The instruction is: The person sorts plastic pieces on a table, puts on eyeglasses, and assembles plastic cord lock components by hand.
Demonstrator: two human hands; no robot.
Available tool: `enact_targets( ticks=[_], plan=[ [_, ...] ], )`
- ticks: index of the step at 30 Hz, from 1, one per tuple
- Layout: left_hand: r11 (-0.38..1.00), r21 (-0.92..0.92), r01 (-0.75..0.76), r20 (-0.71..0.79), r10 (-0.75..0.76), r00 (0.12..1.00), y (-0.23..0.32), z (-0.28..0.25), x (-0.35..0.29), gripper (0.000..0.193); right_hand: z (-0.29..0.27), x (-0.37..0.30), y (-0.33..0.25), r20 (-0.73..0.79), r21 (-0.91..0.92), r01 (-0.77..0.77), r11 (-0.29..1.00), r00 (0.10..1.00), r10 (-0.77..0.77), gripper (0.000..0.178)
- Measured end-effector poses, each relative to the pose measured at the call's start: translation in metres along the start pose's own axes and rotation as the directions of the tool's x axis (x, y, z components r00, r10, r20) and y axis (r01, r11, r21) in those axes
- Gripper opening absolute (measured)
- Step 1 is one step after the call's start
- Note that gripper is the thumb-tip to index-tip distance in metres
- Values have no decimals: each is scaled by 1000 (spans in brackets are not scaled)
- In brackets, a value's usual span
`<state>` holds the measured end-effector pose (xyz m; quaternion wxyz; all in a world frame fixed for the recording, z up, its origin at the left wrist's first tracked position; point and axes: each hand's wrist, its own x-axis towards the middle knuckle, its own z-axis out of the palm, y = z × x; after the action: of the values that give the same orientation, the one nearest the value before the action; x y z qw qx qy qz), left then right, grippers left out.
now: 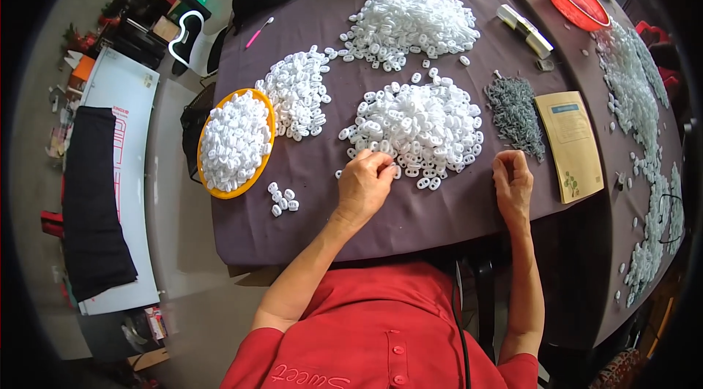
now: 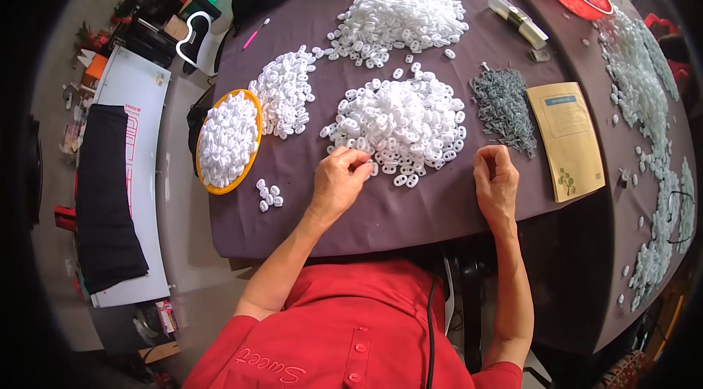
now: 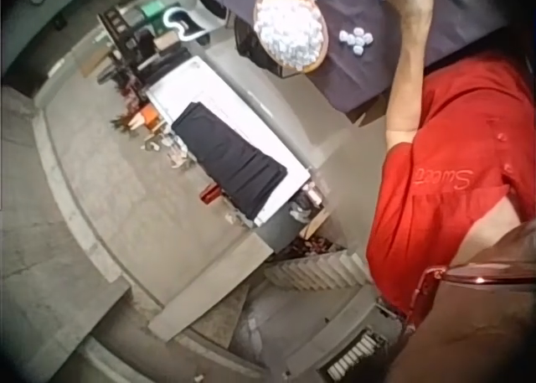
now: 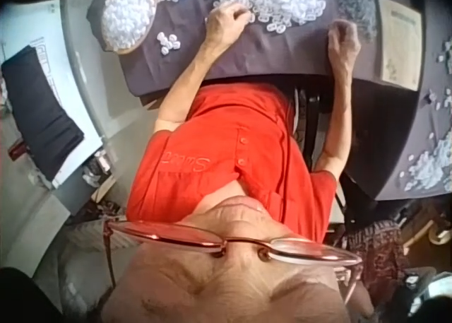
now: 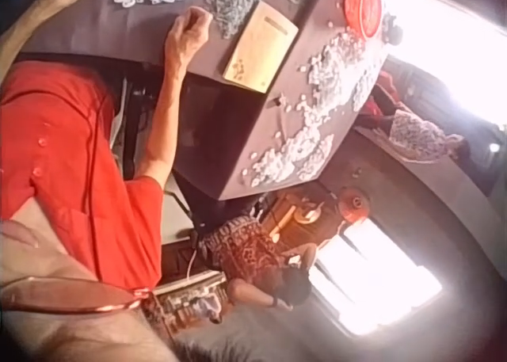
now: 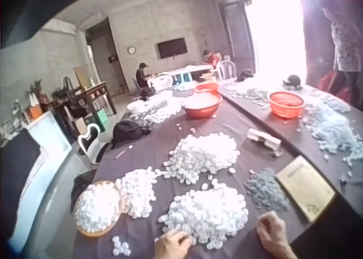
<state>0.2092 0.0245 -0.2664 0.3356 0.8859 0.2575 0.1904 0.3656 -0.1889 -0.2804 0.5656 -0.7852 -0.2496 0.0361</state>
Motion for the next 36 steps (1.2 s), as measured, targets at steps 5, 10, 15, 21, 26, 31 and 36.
enact_targets(
  ticks=[5, 10, 15, 21, 26, 31, 36],
  plan=[
    [997, 58, -49, -20, 51, 999, -13, -14, -1, 9, 2, -1, -4, -17, 5, 29, 1000, 999, -29, 4],
    [997, 0, -75, 11, 75, 997, -11, -17, 1, 9, 5, -1, -6, -48, -53, 26, 998, 998, -28, 4],
    [962, 65, -264, -47, 267, 962, -2, -12, 8, 9, 6, -1, -7, -78, -122, -15, 992, 997, 5, 4],
    [938, 234, -257, -40, 274, 961, 4, 4, 11, 8, 11, -3, -8, -104, -164, 13, 986, 994, -30, 5],
    [924, 325, -202, -27, 223, 974, 6, 11, 9, 11, 12, -4, -7, -107, -157, -4, 988, 994, -14, 5],
    [957, 230, -178, -49, 194, 980, 3, 10, 6, 12, 11, -6, -6, -123, -183, 44, 982, 990, -67, 6],
    [971, 56, -233, -89, 237, 967, -8, -5, 7, 11, 11, -6, -7, -126, -158, 91, 983, 986, -111, 5]
  ],
)
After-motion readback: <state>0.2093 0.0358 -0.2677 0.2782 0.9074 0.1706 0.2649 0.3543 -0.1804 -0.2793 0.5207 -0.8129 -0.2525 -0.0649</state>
